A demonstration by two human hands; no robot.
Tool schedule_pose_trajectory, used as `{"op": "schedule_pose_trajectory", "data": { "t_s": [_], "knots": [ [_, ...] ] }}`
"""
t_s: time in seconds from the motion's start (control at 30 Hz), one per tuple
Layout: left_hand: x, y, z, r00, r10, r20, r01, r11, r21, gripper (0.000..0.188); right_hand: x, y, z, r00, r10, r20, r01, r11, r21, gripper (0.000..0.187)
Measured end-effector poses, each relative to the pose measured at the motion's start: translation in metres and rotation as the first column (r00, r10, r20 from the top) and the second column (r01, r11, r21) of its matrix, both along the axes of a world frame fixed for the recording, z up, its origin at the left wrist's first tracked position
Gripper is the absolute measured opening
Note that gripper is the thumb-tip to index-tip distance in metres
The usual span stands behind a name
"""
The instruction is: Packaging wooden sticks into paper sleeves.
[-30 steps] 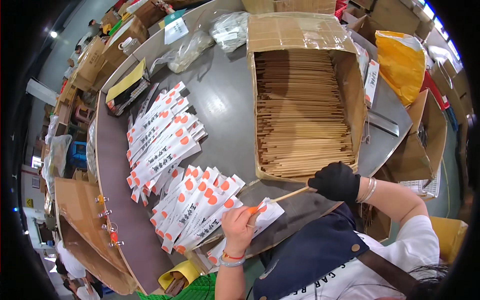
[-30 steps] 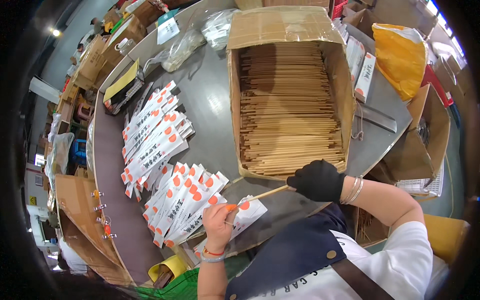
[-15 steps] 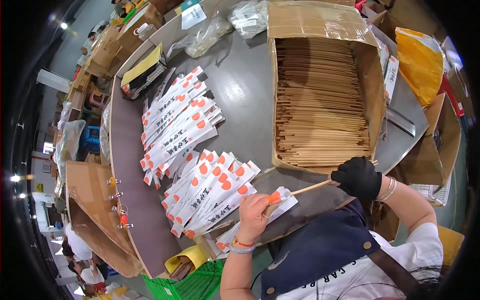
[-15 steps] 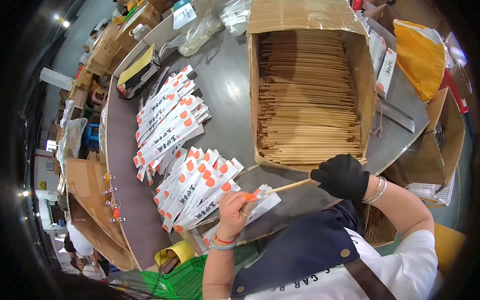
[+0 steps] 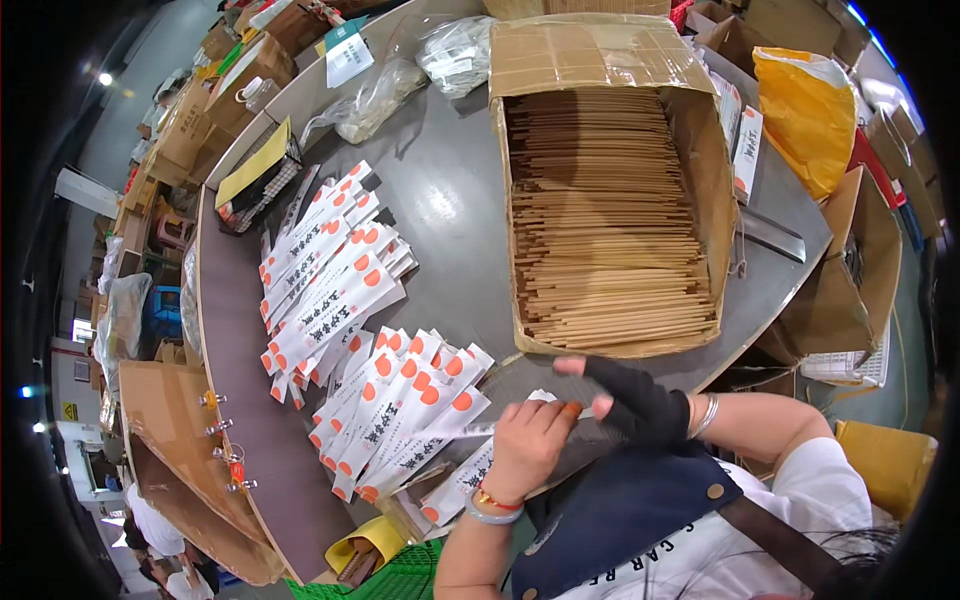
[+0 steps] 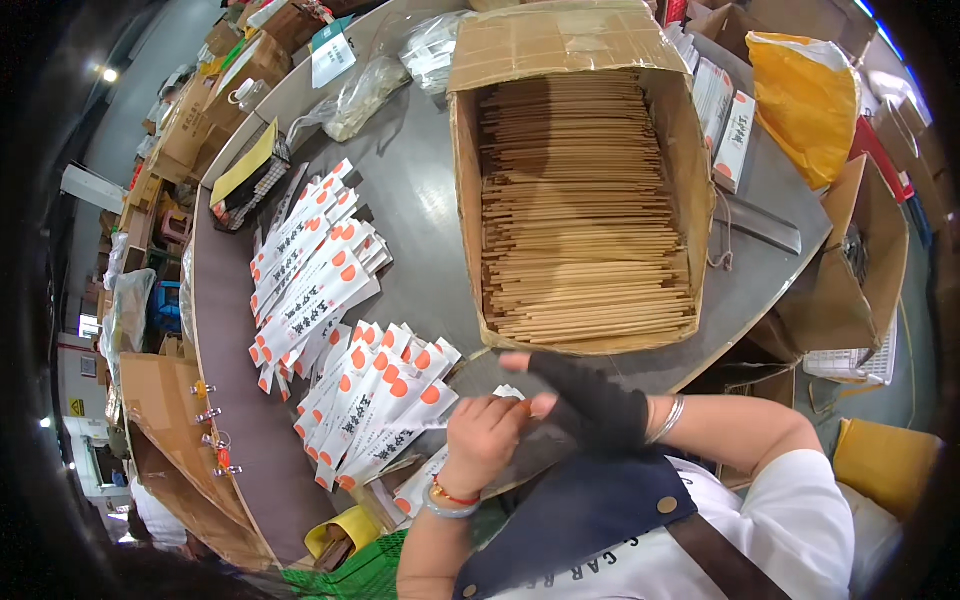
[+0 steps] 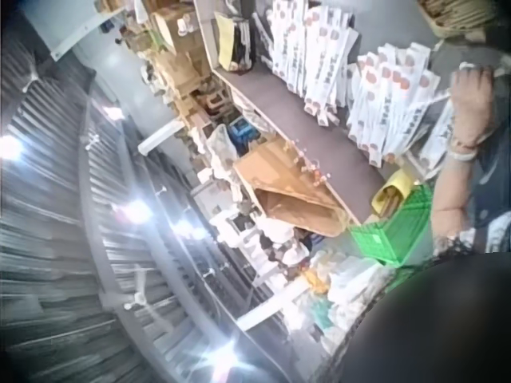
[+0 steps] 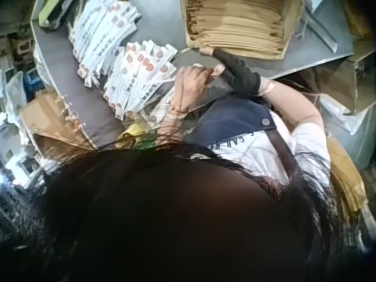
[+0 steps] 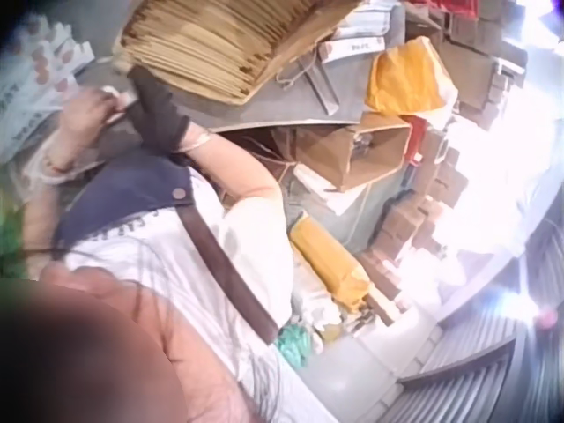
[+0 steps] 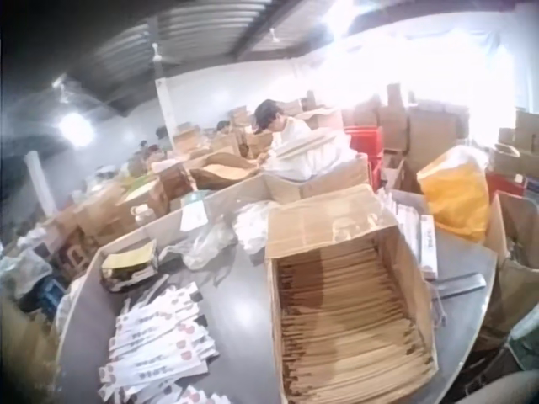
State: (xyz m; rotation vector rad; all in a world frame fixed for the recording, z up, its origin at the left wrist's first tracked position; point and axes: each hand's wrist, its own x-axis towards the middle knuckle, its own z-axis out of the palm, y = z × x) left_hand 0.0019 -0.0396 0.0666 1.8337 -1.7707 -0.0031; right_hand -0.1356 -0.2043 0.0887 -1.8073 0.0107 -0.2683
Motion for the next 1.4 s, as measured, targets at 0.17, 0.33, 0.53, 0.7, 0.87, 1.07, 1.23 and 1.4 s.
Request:
{"op": "schedule_pose_trajectory", "data": {
  "t_s": [0.17, 0.33, 0.53, 0.7, 0.87, 1.07, 1.23, 1.4],
  "knots": [
    [0.021, 0.003, 0.001, 0.991, 0.006, 0.133, -0.016, 0.997, 0.07, 0.016, 0.017, 0.009, -0.023, 0.99, -0.104, 0.101, 0.099, 0.994, 0.049, 0.045],
    [0.053, 0.043, -0.02, 0.811, 0.489, 0.321, -0.525, 0.85, 0.032, 0.025, -0.004, -0.069, -0.039, 0.891, -0.454, -0.025, 0.327, 0.679, -0.657, 0.023],
    [0.004, 0.048, -0.061, 0.829, 0.454, -0.327, -0.391, 0.888, 0.243, 0.029, -0.017, -0.085, -0.064, 0.912, -0.405, -0.069, 0.137, 0.459, -0.878, 0.015],
    [0.003, 0.05, -0.075, 0.65, 0.484, -0.585, -0.396, 0.874, 0.283, 0.024, -0.014, -0.079, -0.057, 0.901, -0.413, -0.132, 0.059, 0.418, -0.906, 0.014],
    [0.0, 0.044, -0.077, 0.819, 0.484, -0.307, -0.475, 0.873, 0.109, 0.023, -0.022, -0.074, -0.057, 0.93, -0.325, -0.171, 0.016, 0.5, -0.866, 0.015],
    [0.001, 0.05, -0.065, 0.725, 0.488, -0.486, -0.464, 0.868, 0.179, 0.028, -0.016, -0.077, -0.06, 0.904, -0.312, -0.292, -0.136, 0.436, -0.889, 0.02],
    [0.006, 0.052, -0.076, 0.708, 0.441, -0.552, -0.42, 0.891, 0.173, 0.025, -0.015, -0.073, -0.049, 0.892, -0.315, -0.323, -0.143, 0.482, -0.865, 0.021],
    [0.009, 0.057, -0.082, 0.723, 0.387, -0.572, -0.384, 0.914, 0.134, 0.02, -0.018, -0.076, -0.044, 0.914, -0.322, -0.249, -0.091, 0.435, -0.896, 0.02]
  ]
}}
